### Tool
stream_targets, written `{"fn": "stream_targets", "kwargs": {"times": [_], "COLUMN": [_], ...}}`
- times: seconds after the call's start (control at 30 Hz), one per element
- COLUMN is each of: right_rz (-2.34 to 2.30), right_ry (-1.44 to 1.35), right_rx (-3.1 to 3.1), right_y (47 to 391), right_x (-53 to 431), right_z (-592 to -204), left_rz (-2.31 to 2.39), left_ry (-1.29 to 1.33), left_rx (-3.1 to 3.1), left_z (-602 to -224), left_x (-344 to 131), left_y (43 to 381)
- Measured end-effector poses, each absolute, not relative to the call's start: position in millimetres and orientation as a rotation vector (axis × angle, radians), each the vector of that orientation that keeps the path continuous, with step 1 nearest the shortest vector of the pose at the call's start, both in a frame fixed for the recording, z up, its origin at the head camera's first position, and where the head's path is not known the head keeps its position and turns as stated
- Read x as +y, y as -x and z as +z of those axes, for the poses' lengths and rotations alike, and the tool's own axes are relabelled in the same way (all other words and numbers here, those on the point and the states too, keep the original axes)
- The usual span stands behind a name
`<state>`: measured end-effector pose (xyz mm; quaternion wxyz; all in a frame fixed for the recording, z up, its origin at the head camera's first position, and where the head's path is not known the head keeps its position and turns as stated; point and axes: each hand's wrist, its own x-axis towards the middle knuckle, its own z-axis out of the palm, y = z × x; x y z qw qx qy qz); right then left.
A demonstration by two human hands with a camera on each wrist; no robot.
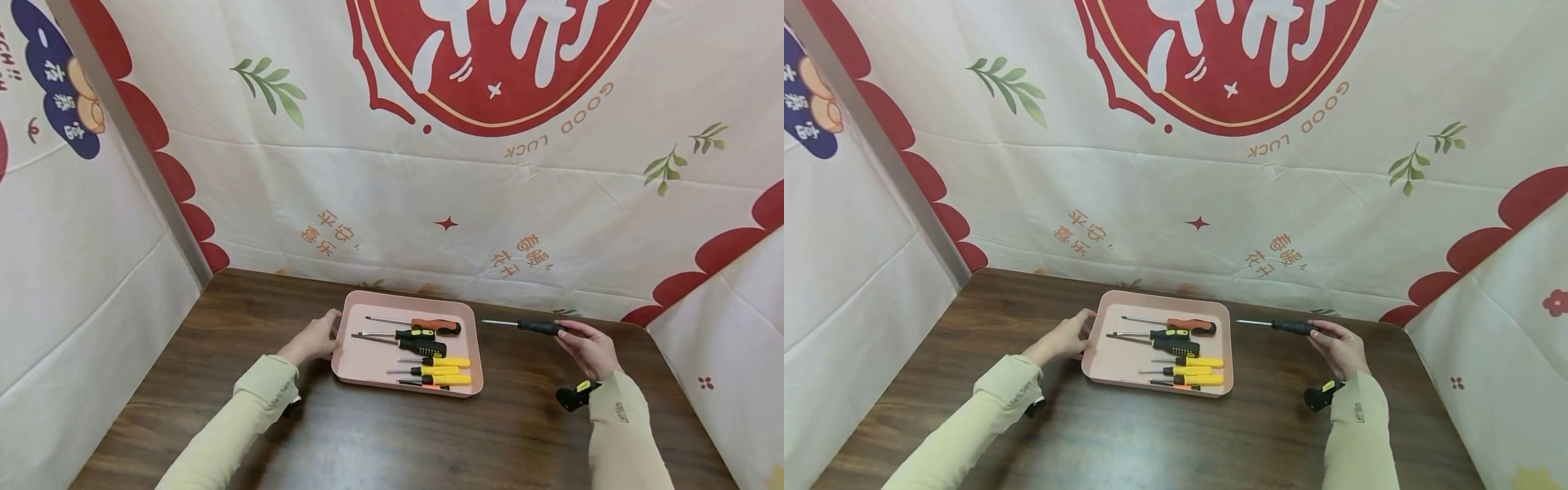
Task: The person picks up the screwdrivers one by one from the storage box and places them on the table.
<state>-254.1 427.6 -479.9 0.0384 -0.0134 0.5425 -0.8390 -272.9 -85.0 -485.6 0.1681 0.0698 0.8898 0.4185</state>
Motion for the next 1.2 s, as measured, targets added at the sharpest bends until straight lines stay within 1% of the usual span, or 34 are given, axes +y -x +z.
{"fn": "stream_targets", "kwargs": {"times": [0.43,0.77,0.83,0.93,1.1,1.2], "right_rz": [-2.591,-2.564,-2.566,-2.536,-2.522,-2.463], "right_ry": [-0.085,-0.139,-0.112,-0.092,-0.157,-0.152], "right_rx": [1.692,1.789,1.809,1.865,1.881,1.93], "right_y": [259,264,265,267,268,269], "right_x": [417,417,418,416,413,414], "right_z": [-497,-509,-514,-516,-515,-515], "left_rz": [1.195,1.179,1.181,1.18,1.181,1.189], "left_ry": [-0.209,-0.203,-0.205,-0.211,-0.215,-0.234], "left_rx": [2.532,2.537,2.536,2.544,2.543,2.533], "left_z": [-484,-484,-484,-484,-485,-485], "left_x": [-85,-85,-85,-86,-86,-87], "left_y": [271,272,271,270,271,272]}}
